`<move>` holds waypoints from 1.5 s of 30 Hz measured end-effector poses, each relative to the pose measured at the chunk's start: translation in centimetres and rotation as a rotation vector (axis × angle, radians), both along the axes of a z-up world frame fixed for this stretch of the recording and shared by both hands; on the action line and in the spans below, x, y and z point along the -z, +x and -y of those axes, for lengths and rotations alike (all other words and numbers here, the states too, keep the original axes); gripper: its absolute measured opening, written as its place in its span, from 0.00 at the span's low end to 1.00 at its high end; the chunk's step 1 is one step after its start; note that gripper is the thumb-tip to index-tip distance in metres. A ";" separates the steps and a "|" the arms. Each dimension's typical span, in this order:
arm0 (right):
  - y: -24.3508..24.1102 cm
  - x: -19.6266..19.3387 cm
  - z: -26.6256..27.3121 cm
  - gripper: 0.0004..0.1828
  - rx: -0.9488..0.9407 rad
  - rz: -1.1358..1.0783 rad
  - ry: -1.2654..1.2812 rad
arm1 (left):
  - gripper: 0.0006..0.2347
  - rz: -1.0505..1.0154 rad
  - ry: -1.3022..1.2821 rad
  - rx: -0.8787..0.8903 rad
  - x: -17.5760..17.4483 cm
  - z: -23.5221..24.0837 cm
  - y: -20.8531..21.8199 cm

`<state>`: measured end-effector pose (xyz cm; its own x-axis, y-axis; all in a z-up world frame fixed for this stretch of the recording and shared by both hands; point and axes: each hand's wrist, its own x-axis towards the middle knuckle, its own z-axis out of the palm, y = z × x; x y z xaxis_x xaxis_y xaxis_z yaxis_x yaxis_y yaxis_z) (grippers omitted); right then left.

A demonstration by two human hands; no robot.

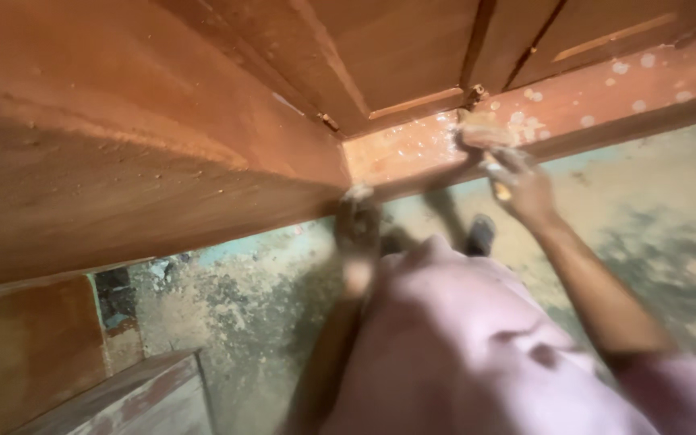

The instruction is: The person paints a wooden door with a brush, repeatedly dipping the brush into a small container of paint and applying it to the door surface and frame. The camera is very unstable, but the painting action is visible.

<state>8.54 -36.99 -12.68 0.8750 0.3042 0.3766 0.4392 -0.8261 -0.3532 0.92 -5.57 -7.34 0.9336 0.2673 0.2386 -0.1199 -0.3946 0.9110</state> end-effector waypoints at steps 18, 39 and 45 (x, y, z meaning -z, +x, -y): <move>1.4 -2.5 -13.7 0.15 -0.089 -0.073 0.338 | 0.07 0.140 0.093 0.013 -6.4 -1.2 1.3; -0.1 -6.3 -13.2 0.07 0.243 -0.136 0.751 | 0.11 -0.037 -0.128 0.184 -5.5 -0.5 3.1; 0.2 -6.3 -3.2 0.06 0.552 -0.062 0.789 | 0.10 -0.071 -0.114 0.262 -2.8 2.6 4.1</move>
<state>8.76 -33.81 -6.35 0.8439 -0.4774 0.2448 0.0220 -0.4253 -0.9048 5.01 -8.22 -4.52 0.9876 0.0359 0.1528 -0.1390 -0.2532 0.9574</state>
